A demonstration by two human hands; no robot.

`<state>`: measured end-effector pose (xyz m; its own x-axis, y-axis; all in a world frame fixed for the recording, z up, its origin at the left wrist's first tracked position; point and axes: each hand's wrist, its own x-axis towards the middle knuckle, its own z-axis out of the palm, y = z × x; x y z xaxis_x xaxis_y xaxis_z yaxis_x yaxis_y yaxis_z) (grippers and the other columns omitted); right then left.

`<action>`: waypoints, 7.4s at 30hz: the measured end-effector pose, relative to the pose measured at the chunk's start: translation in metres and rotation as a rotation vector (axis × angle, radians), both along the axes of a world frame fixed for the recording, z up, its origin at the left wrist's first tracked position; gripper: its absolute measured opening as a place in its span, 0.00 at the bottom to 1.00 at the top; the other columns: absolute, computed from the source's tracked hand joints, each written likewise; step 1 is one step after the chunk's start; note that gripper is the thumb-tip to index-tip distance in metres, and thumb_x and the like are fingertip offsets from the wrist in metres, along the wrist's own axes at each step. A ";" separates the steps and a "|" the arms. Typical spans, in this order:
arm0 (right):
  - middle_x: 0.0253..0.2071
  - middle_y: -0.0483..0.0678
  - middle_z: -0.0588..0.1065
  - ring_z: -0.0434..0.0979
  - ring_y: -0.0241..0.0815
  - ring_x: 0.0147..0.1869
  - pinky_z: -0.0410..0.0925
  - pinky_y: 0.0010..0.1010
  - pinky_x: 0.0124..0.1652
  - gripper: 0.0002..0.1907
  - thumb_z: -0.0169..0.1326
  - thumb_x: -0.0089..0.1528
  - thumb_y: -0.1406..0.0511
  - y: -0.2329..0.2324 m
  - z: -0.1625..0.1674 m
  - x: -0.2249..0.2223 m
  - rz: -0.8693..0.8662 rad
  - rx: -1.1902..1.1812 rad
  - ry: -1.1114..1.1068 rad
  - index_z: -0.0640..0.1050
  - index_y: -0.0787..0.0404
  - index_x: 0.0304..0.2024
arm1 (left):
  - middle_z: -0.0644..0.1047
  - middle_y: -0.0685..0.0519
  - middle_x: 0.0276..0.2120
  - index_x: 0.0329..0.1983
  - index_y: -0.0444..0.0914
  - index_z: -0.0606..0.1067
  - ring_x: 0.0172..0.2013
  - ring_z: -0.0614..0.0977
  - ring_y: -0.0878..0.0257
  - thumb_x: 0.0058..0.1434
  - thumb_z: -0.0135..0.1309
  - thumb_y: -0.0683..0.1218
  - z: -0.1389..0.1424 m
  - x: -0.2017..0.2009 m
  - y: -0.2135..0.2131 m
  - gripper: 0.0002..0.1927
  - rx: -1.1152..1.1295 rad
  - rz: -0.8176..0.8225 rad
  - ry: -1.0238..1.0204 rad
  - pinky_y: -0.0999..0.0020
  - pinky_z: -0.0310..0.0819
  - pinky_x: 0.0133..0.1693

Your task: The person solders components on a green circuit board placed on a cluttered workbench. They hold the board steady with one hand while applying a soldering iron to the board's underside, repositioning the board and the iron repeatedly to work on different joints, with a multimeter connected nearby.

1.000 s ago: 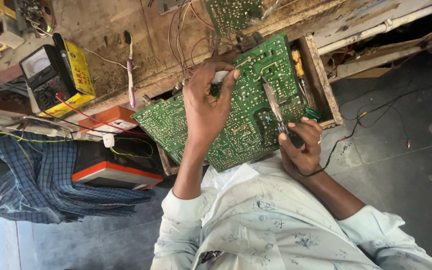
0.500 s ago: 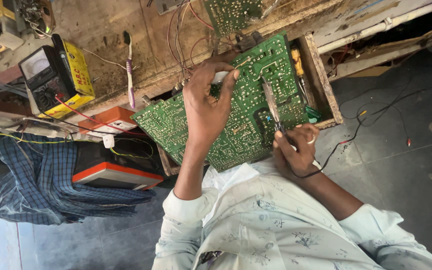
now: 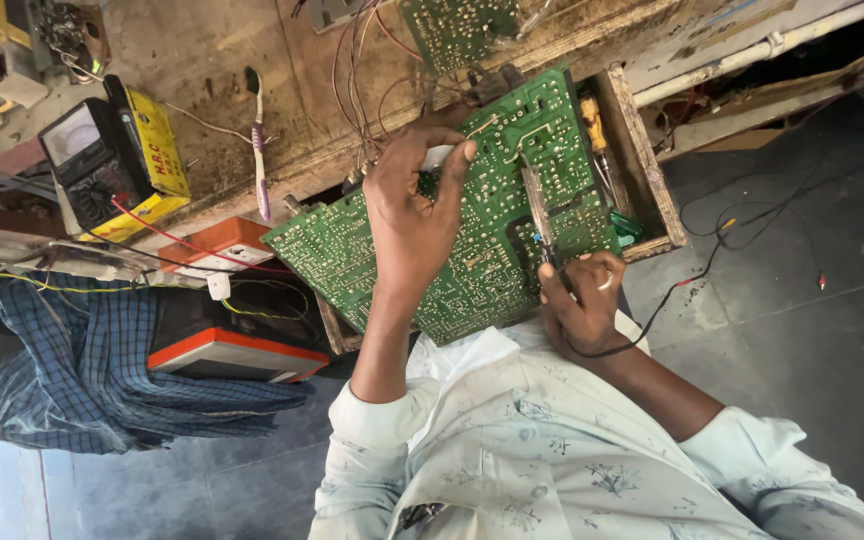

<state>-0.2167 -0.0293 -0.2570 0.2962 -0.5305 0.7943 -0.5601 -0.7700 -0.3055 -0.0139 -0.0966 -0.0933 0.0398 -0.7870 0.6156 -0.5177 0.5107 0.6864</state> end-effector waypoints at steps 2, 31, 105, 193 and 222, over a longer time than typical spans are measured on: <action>0.36 0.44 0.70 0.71 0.46 0.40 0.59 0.51 0.52 0.34 0.56 0.51 0.78 0.000 0.001 0.001 0.010 0.000 0.005 0.71 0.66 0.62 | 0.81 0.48 0.38 0.41 0.31 0.76 0.39 0.83 0.58 0.67 0.61 0.38 -0.001 -0.001 0.000 0.05 -0.010 -0.005 0.017 0.65 0.75 0.44; 0.42 0.54 0.70 0.69 0.52 0.45 0.59 0.54 0.54 0.35 0.57 0.53 0.76 0.000 -0.008 0.010 -0.030 -0.030 -0.010 0.69 0.64 0.65 | 0.80 0.49 0.35 0.40 0.32 0.76 0.35 0.81 0.59 0.67 0.61 0.38 -0.002 -0.003 0.000 0.05 0.009 0.026 0.019 0.67 0.74 0.40; 0.40 0.52 0.71 0.70 0.52 0.47 0.59 0.55 0.55 0.35 0.57 0.57 0.76 -0.007 -0.006 0.012 -0.060 -0.037 0.055 0.68 0.61 0.68 | 0.81 0.48 0.37 0.38 0.32 0.74 0.35 0.82 0.59 0.68 0.60 0.38 0.004 0.000 -0.003 0.07 -0.005 0.047 -0.028 0.65 0.73 0.38; 0.38 0.54 0.73 0.71 0.51 0.43 0.68 0.51 0.55 0.23 0.57 0.59 0.77 -0.007 0.055 0.013 0.085 0.026 -0.102 0.74 0.71 0.58 | 0.81 0.48 0.39 0.41 0.33 0.77 0.39 0.83 0.55 0.66 0.60 0.41 0.008 0.016 0.002 0.06 0.065 0.013 0.007 0.64 0.75 0.44; 0.42 0.55 0.73 0.71 0.52 0.46 0.67 0.53 0.55 0.28 0.58 0.58 0.78 -0.013 0.032 0.014 0.029 -0.016 0.024 0.73 0.65 0.61 | 0.81 0.48 0.37 0.41 0.33 0.77 0.38 0.83 0.54 0.66 0.60 0.40 0.009 0.013 0.003 0.05 0.027 0.032 -0.019 0.64 0.75 0.42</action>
<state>-0.2030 -0.0419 -0.2253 0.3307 -0.5087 0.7949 -0.5446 -0.7907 -0.2795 -0.0011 -0.0940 -0.0848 0.0533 -0.8019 0.5950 -0.5464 0.4754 0.6896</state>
